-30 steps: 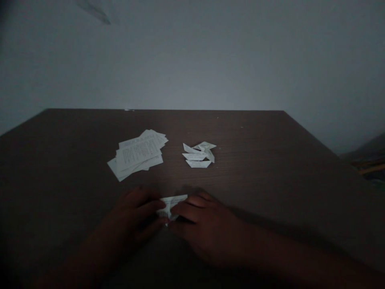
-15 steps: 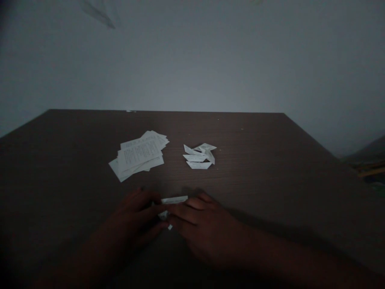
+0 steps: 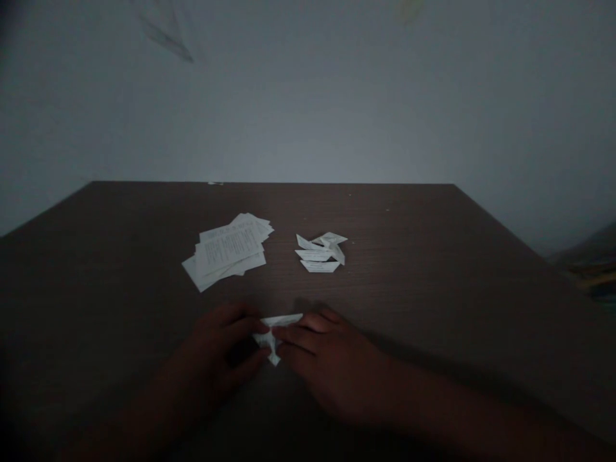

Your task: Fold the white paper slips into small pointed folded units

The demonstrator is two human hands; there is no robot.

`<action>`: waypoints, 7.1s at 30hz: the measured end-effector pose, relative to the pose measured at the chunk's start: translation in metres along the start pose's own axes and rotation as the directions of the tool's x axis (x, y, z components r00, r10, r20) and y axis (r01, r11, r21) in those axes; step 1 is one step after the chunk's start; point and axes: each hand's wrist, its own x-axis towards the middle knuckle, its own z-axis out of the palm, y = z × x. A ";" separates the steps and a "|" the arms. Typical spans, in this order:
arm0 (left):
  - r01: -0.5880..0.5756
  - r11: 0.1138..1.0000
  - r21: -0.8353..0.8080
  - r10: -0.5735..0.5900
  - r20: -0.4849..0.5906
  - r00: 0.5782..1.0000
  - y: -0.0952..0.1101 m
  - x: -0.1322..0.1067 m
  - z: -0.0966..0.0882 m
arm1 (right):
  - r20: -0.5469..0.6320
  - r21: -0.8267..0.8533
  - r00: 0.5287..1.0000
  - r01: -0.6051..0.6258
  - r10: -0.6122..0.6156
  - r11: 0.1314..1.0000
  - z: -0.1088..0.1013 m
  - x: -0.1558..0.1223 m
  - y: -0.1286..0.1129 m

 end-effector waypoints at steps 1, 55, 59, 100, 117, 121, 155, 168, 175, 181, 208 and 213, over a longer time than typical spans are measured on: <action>0.025 1.000 -0.013 -0.025 0.014 1.000 0.002 0.001 -0.002 | 0.002 0.012 1.000 -0.005 0.005 1.000 0.000 -0.001 0.000; -0.218 0.954 0.206 0.193 0.134 0.972 0.004 0.005 -0.008 | -0.265 0.287 0.964 0.101 -0.022 0.953 0.016 -0.004 0.007; -0.319 0.945 0.070 0.317 0.034 0.948 -0.004 0.003 -0.008 | -0.301 0.199 0.954 0.063 -0.001 0.978 0.020 0.000 0.025; -0.186 0.983 0.004 0.177 0.285 0.942 0.007 -0.003 -0.011 | -0.035 0.073 0.996 -0.077 0.080 0.994 0.008 0.009 0.009; -0.152 0.985 -0.083 0.168 0.229 0.959 0.008 0.001 -0.016 | -0.072 0.151 0.993 -0.086 0.097 0.985 0.015 0.011 0.016; -0.098 0.989 -0.107 0.125 0.281 0.952 0.002 0.001 -0.019 | -0.081 0.182 0.993 -0.070 0.086 0.981 0.017 0.011 0.020; 0.070 0.997 -0.045 -0.072 -0.065 0.995 -0.009 0.023 0.001 | -0.196 -0.215 0.981 -0.046 0.003 0.976 0.025 0.011 -0.007; 0.040 0.999 -0.031 -0.041 -0.041 0.998 -0.011 0.020 0.002 | -0.127 -0.064 0.988 -0.098 0.089 0.993 0.027 0.009 0.001; 0.098 0.995 -0.021 -0.099 -0.052 0.994 -0.007 0.022 0.003 | -0.099 -0.023 0.990 -0.105 0.103 0.994 0.022 0.012 0.000; 0.101 0.994 -0.032 -0.102 -0.022 0.995 -0.005 0.024 0.000 | -0.077 -0.051 0.990 -0.122 0.118 0.991 0.019 0.013 -0.001; 0.022 0.976 -0.218 -0.007 0.069 0.998 -0.027 0.018 -0.018 | -0.031 -0.054 0.991 -0.133 0.131 0.990 0.017 0.019 0.004; 0.015 0.965 -0.260 0.010 0.095 0.995 -0.030 0.019 -0.029 | -0.038 -0.020 0.992 -0.121 0.120 0.993 0.016 0.018 0.006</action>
